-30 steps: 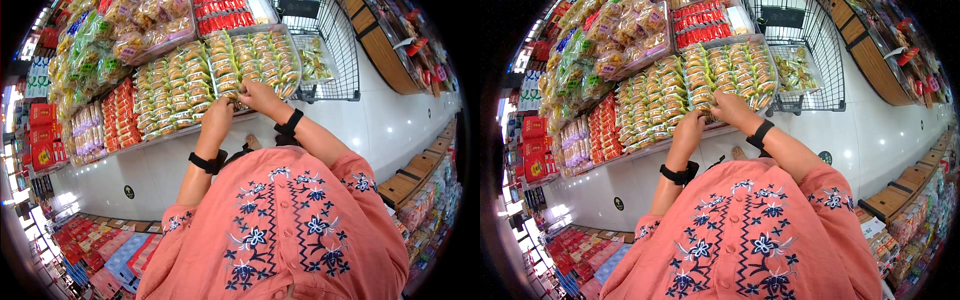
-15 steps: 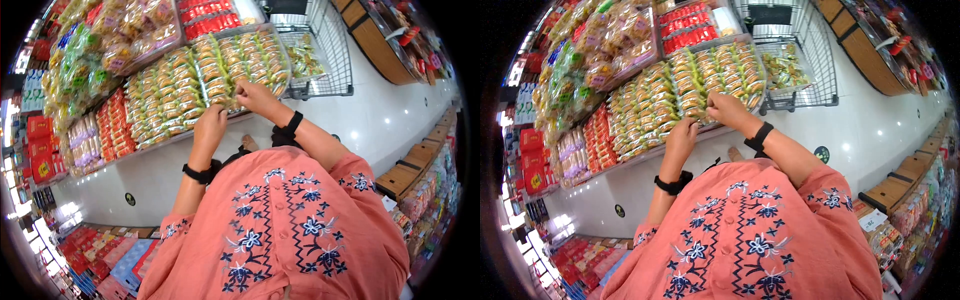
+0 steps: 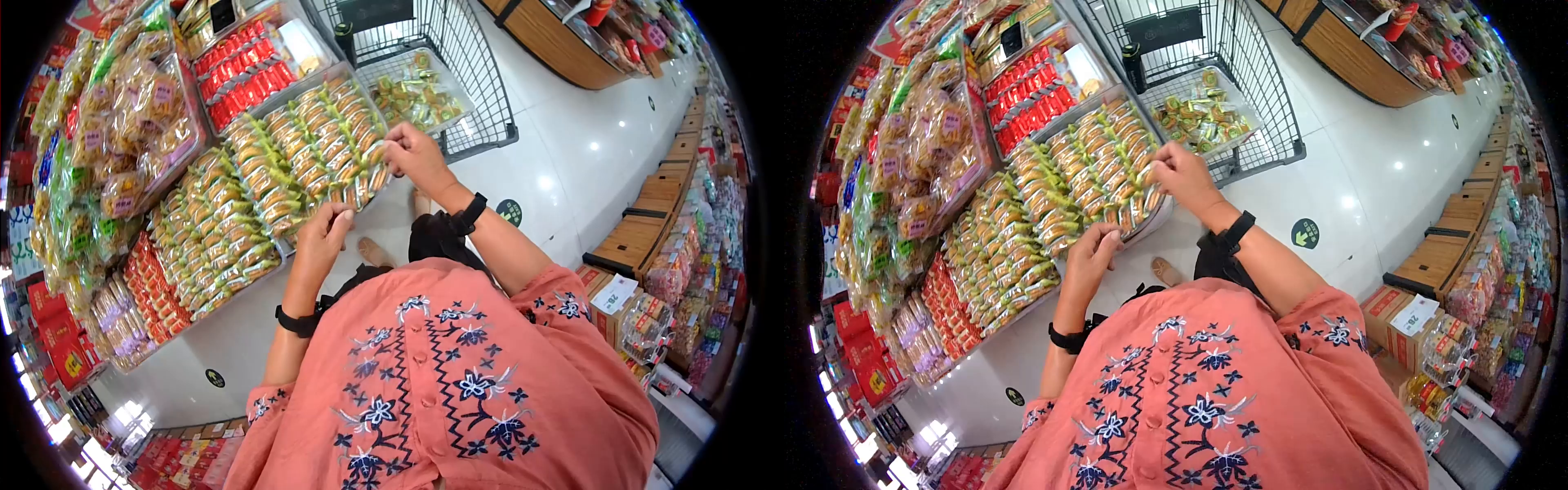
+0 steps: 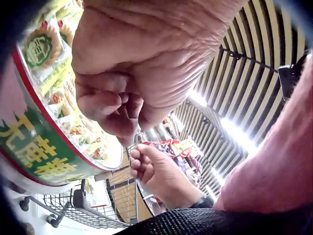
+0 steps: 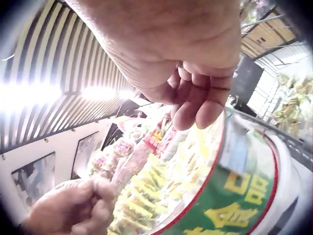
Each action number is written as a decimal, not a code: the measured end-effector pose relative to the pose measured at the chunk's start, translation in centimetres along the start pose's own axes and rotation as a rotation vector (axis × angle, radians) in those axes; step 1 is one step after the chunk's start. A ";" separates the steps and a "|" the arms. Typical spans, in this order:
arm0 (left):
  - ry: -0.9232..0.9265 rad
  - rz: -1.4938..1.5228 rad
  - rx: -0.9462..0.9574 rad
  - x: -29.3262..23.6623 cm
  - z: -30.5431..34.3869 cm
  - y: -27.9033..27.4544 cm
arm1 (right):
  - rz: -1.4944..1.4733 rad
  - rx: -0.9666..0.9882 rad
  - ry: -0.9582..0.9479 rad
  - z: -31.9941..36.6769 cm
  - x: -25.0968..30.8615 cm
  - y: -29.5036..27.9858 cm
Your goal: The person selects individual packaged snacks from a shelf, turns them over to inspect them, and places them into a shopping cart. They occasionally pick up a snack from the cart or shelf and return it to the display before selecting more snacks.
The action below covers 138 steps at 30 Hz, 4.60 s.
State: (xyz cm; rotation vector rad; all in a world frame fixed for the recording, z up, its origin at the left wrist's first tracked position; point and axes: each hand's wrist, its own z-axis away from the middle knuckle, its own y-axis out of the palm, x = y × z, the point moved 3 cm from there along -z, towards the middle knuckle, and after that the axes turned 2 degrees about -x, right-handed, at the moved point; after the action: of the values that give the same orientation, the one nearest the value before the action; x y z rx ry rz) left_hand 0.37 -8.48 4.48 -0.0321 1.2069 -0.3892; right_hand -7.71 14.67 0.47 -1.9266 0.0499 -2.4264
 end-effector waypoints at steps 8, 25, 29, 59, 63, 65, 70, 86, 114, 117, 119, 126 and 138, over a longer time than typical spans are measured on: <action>-0.132 0.138 -0.031 -2.6 -5.2 3.3 | 0.055 -0.086 0.278 -9.6 -7.6 -11.3; -0.500 0.202 -0.283 -7.1 -10.8 9.0 | 0.941 0.202 0.072 -30.1 -18.9 -14.3; -0.554 0.235 -0.289 -6.2 -11.6 10.2 | 1.162 0.430 0.184 -30.9 -19.4 -12.1; -0.180 0.433 -0.239 -9.6 -16.0 8.1 | -0.437 0.525 0.302 -17.6 5.8 -14.9; -0.043 0.493 -0.189 -11.2 -13.8 5.9 | -0.375 0.643 0.259 -13.4 8.5 -10.9; 0.014 0.461 -0.182 -11.2 -12.1 4.4 | -0.326 0.704 0.239 -11.5 9.2 -8.4; 0.007 0.636 -0.132 -7.2 -7.9 1.8 | -0.307 0.746 0.274 -7.6 8.5 -2.4; 0.008 0.494 -0.355 1.2 3.8 -5.8 | 0.135 0.768 0.219 0.5 7.0 10.3; -0.114 0.219 -0.430 6.1 8.2 -7.4 | 0.125 0.706 0.072 3.3 0.5 15.1; -0.132 0.206 -0.397 5.9 7.9 -6.8 | 0.141 0.665 0.034 3.5 0.0 15.5; -0.178 0.178 -0.354 5.8 7.6 -6.8 | 0.166 0.648 0.008 3.5 0.1 15.6; -0.138 0.048 -0.382 6.1 6.9 -6.3 | 0.418 0.601 -0.415 2.7 -0.6 15.4; 0.079 -0.418 -0.418 5.4 7.2 -6.4 | 0.578 0.604 -0.552 2.9 -0.4 15.4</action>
State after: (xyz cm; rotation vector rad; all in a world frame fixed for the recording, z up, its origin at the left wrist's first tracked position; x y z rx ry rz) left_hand 6.76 -17.44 3.69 -0.6431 1.3429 -0.4980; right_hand -4.55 -0.71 -0.09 -1.8585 -0.1153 -1.3059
